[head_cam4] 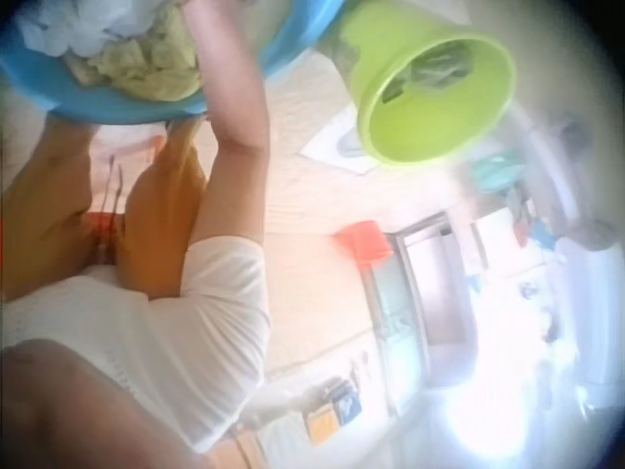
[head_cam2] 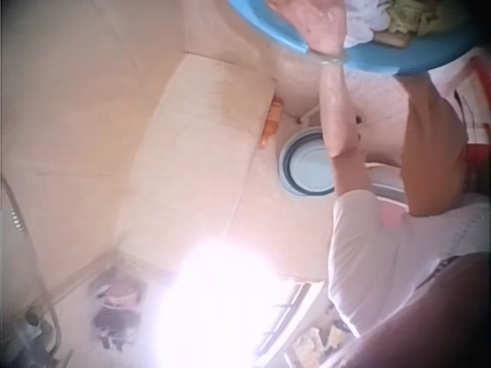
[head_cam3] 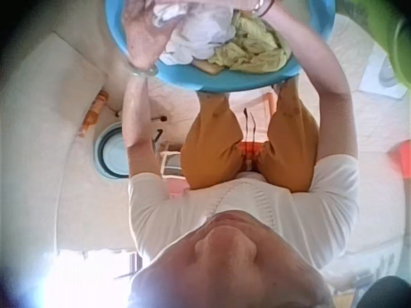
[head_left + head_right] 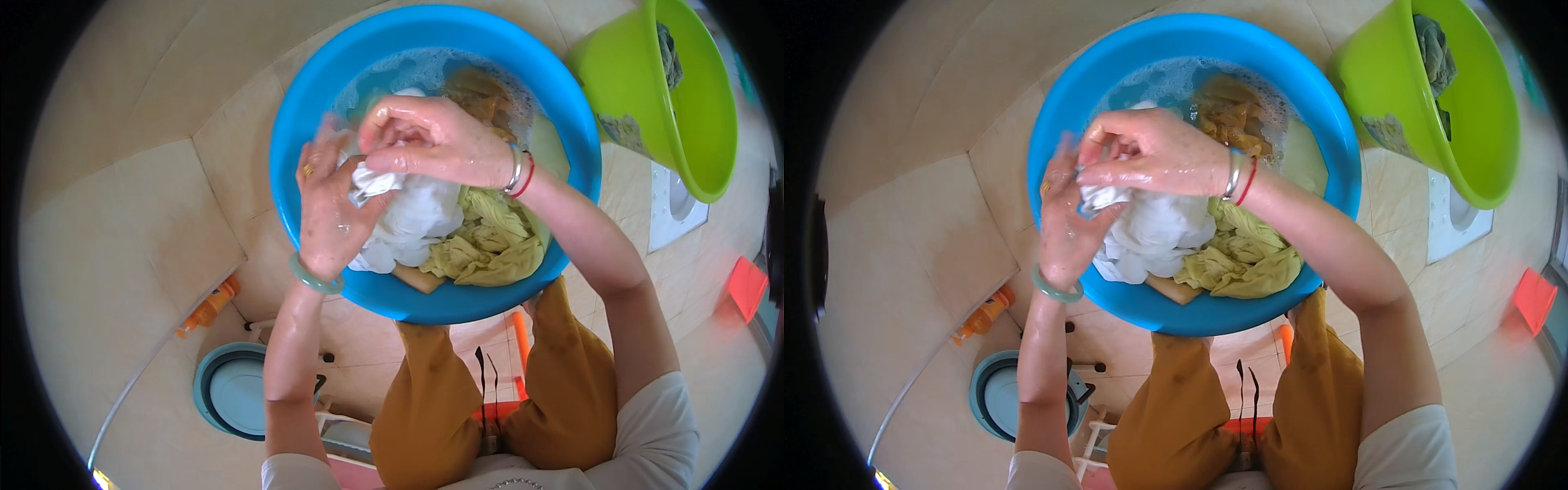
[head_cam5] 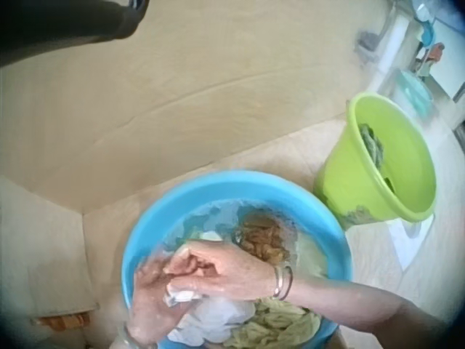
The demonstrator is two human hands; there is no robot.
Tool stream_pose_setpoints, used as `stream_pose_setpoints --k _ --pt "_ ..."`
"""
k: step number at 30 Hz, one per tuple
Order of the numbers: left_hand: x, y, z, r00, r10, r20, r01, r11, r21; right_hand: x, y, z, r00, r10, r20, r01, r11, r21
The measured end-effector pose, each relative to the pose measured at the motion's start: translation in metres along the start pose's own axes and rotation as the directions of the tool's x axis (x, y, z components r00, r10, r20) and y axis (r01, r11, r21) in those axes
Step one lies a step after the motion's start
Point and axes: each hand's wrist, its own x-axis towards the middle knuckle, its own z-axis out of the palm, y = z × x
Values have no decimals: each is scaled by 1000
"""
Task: The person is hand-washing a load of light-colored clothes in a blue plastic basin filled with soapy water. They repeatedly submerge, agitate, and wring out the garments by hand. The person is sitting on a small stool in a tiled bathroom area.
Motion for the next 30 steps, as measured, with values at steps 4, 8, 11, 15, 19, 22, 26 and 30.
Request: stream_pose_setpoints --k 4,8,11,15,19,22,26,30 --pt "12 18 -20 874 -478 91 405 610 -681 -6 30 3 952 -241 -188 171 929 -327" --pt "-2 35 -53 853 -514 -88 211 496 -842 -43 68 32 966 -180 -183 23 769 -639" --pt "-4 43 -66 812 -579 -77 155 342 -927 -60 57 35 935 -141 -324 37 951 -308" --pt "-17 11 -63 739 -674 28 281 271 -921 -81 -7 29 866 -192 -461 195 980 -43" --pt "-26 7 -26 843 -512 167 437 467 -769 -78 -54 19 882 -241 -405 305 947 99" --pt "-15 33 1 971 -237 14 227 912 -341 -71 -40 10 945 -258 -203 241 965 -103" --pt "-3 -10 41 971 185 149 -163 975 -149 -76 -20 8 1000 -13 19 15 995 -95" --pt "-32 -60 52 968 -211 136 242 645 -725 -76 3 -27 986 161 -32 -148 790 -595"
